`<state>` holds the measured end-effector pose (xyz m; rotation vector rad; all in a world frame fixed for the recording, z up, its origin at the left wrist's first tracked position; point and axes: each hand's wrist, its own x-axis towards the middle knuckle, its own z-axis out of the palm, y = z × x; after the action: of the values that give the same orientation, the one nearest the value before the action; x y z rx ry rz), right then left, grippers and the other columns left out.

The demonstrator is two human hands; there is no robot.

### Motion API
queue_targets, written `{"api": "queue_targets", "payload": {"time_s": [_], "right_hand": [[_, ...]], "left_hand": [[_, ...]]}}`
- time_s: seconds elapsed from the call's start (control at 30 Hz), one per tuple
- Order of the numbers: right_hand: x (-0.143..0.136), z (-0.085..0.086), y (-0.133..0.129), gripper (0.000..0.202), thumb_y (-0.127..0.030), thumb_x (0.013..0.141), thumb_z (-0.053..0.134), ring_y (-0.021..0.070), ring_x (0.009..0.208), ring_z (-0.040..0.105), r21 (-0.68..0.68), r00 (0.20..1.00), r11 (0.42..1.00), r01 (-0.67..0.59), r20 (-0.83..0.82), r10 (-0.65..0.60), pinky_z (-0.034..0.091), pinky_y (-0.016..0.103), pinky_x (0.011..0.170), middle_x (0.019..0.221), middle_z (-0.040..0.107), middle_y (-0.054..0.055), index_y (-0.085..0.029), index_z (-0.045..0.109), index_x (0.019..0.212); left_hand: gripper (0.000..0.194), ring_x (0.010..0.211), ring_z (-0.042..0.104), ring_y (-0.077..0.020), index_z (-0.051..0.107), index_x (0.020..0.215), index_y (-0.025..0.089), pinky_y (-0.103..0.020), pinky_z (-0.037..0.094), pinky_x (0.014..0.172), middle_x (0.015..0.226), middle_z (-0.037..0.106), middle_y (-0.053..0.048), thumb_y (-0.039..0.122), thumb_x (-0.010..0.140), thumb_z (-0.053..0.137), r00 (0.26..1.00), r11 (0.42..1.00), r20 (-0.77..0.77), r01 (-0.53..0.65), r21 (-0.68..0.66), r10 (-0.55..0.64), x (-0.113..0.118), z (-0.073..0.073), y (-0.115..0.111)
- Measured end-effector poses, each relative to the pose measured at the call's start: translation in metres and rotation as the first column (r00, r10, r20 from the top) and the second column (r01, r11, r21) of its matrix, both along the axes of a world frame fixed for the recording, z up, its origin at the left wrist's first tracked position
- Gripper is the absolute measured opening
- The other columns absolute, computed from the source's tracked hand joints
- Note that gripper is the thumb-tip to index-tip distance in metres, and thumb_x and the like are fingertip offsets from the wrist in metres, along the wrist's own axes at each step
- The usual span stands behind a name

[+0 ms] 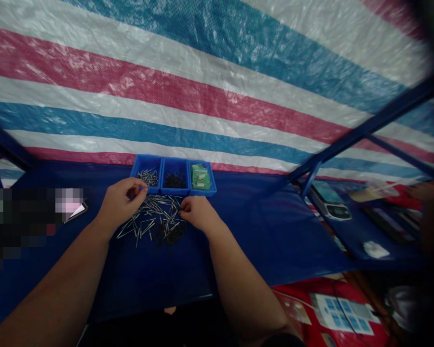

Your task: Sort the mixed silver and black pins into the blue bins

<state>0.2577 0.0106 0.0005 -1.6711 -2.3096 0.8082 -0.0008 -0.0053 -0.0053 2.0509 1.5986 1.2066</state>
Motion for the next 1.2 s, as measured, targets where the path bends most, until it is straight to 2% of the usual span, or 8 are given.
{"api": "queue_targets", "payload": {"time_s": [0.2, 0.4, 0.6, 0.77, 0.87, 1.0, 1.1, 1.2], "right_hand": [[0.001, -0.003, 0.001, 0.016, -0.013, 0.074, 0.071, 0.0153, 0.074, 0.069, -0.013, 1.000, 1.000, -0.003, -0.014, 0.003, 0.049, 0.023, 0.068, 0.082, 0.076, 0.003, -0.019, 0.076, 0.088], [-0.001, -0.001, 0.000, 0.007, -0.026, 0.075, 0.076, 0.0169, 0.075, 0.067, 0.050, 0.995, 0.995, 0.082, 0.058, -0.085, 0.048, 0.025, 0.068, 0.083, 0.075, 0.004, -0.021, 0.074, 0.081], [0.000, 0.003, -0.001, 0.021, -0.012, 0.070, 0.072, 0.0174, 0.075, 0.068, 0.036, 0.992, 0.994, 0.103, 0.074, -0.105, 0.048, 0.026, 0.070, 0.081, 0.075, 0.003, -0.022, 0.077, 0.089], [0.006, 0.001, 0.003, 0.016, -0.015, 0.073, 0.068, 0.0140, 0.070, 0.065, 0.024, 0.984, 1.000, 0.004, -0.181, 0.000, 0.047, 0.024, 0.066, 0.077, 0.073, 0.002, -0.018, 0.076, 0.086], [0.010, -0.003, 0.007, 0.012, -0.015, 0.077, 0.063, 0.0110, 0.066, 0.062, 0.004, 0.925, 0.999, -0.036, -0.379, 0.035, 0.047, 0.022, 0.064, 0.075, 0.070, 0.001, -0.016, 0.072, 0.085], [0.010, -0.009, 0.012, 0.011, -0.025, 0.083, 0.063, 0.0101, 0.060, 0.061, -0.065, 0.835, 0.998, -0.011, -0.549, -0.027, 0.049, 0.022, 0.059, 0.072, 0.065, -0.001, -0.016, 0.067, 0.087], [0.005, -0.010, 0.014, 0.015, -0.032, 0.084, 0.065, 0.0112, 0.058, 0.063, -0.083, 0.710, 0.996, 0.035, -0.699, -0.083, 0.052, 0.024, 0.059, 0.069, 0.062, -0.002, -0.017, 0.064, 0.086], [-0.003, -0.010, 0.016, 0.022, -0.040, 0.084, 0.067, 0.0129, 0.064, 0.067, -0.076, 0.580, 0.984, 0.160, -0.800, -0.156, 0.057, 0.027, 0.066, 0.073, 0.065, 0.000, -0.019, 0.064, 0.091]], "left_hand": [[0.014, 0.057, 0.050, -0.0118, 0.070, 0.094, 0.019, -0.026, 0.039, 0.057, 0.066, 0.053, 0.003, 0.029, 0.087, 0.063, 0.999, 0.999, 0.003, 0.049, -0.009, -0.049, 0.004, -0.002, 0.001], [0.013, 0.056, 0.049, -0.0116, 0.069, 0.093, 0.018, -0.025, 0.038, 0.056, 0.064, 0.052, 0.004, 0.027, 0.087, 0.063, 0.999, 0.999, 0.033, 0.039, 0.000, -0.039, 0.006, -0.001, 0.001], [0.009, 0.054, 0.048, -0.0105, 0.068, 0.092, 0.019, -0.025, 0.038, 0.055, 0.063, 0.051, 0.004, 0.026, 0.087, 0.063, 0.997, 0.998, 0.036, 0.068, 0.006, -0.068, 0.007, 0.000, -0.001], [0.012, 0.055, 0.048, -0.0109, 0.069, 0.093, 0.019, -0.025, 0.038, 0.055, 0.064, 0.052, 0.004, 0.028, 0.088, 0.063, 0.997, 0.998, 0.026, 0.066, 0.003, -0.066, 0.007, 0.001, -0.001], [0.011, 0.055, 0.048, -0.0110, 0.069, 0.093, 0.019, -0.025, 0.038, 0.055, 0.064, 0.053, 0.003, 0.027, 0.087, 0.063, 0.997, 0.997, 0.026, 0.071, 0.003, -0.071, 0.007, 0.000, -0.001], [0.010, 0.054, 0.048, -0.0107, 0.069, 0.092, 0.019, -0.025, 0.038, 0.055, 0.063, 0.051, 0.004, 0.025, 0.087, 0.063, 0.996, 0.997, 0.037, 0.076, 0.015, -0.076, 0.007, 0.001, -0.001], [0.010, 0.054, 0.048, -0.0106, 0.069, 0.092, 0.019, -0.025, 0.038, 0.055, 0.063, 0.051, 0.004, 0.025, 0.087, 0.063, 0.996, 0.997, 0.034, 0.077, 0.021, -0.077, 0.008, 0.003, -0.001], [0.010, 0.054, 0.048, -0.0107, 0.069, 0.092, 0.018, -0.025, 0.038, 0.054, 0.063, 0.051, 0.004, 0.026, 0.087, 0.063, 0.996, 0.997, 0.043, 0.082, 0.011, -0.082, 0.008, 0.003, -0.001]]}}
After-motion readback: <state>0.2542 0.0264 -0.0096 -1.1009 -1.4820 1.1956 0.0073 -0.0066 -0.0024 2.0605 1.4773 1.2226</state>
